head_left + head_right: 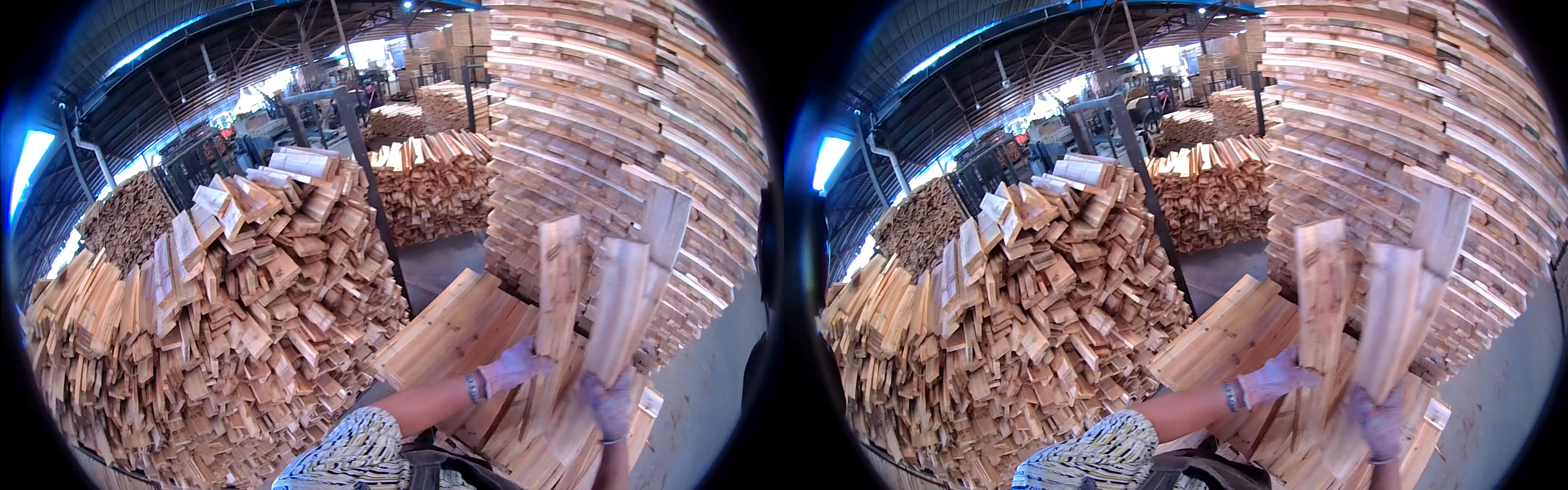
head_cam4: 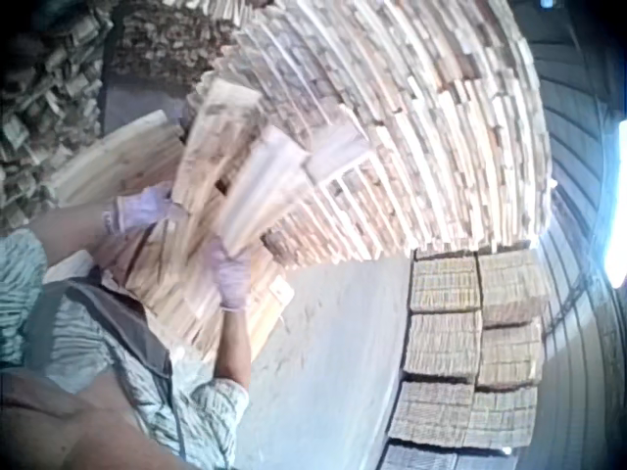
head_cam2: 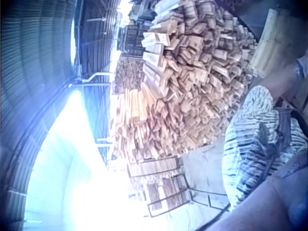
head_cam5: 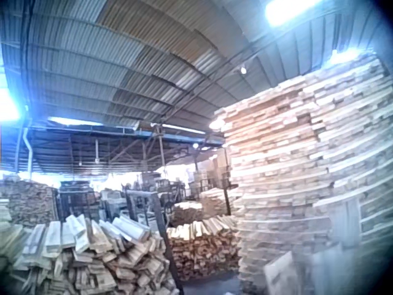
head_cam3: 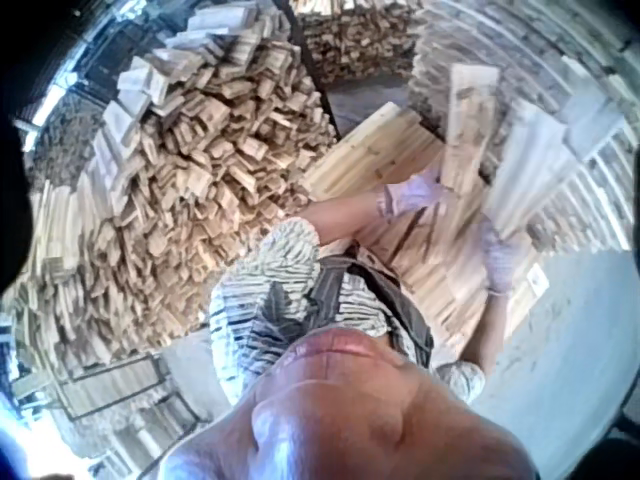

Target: The person repeatedly picks up bundles of wooden planks from a large pile and stacks them onto a growing stack. The person uses both hands to lift and align the lumber, occasionally adjusting the position of the planks to ensure stability.

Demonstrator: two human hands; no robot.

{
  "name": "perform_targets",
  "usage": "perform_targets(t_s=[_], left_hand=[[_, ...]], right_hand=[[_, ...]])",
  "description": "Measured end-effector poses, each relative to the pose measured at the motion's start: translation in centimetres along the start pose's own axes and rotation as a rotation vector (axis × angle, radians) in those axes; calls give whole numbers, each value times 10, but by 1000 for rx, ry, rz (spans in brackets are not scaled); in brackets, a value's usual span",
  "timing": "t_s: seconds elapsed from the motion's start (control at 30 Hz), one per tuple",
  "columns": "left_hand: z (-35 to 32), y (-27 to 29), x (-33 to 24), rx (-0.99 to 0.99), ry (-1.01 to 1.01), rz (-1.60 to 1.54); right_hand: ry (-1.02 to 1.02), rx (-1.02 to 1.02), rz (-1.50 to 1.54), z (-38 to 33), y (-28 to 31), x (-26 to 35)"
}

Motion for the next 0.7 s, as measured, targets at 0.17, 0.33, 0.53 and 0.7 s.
perform_targets(t_s=[0.17,0.33,0.53,0.7], left_hand=[[6,-13,-64,77,193,400],[68,43,36,333,370,129],[56,11,44,291,698,98],[95,19,75,232,664,72]], right_hand=[[-184,-48,-490,-1,100,-37],[-664,159,-836,-26,72,-119],[-726,140,-679,-34,79,-172],[-521,64,-238,-50,99,-219]])
Point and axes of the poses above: each hand's wrist, its own z-axis towards the middle knuckle, its own y-axis out of the back of the hand, x = y × z, the point moved 1 cm from there along z, towards the middle knuckle, and after that the axes turned 1 degree about -y, right-handed, at the moved point
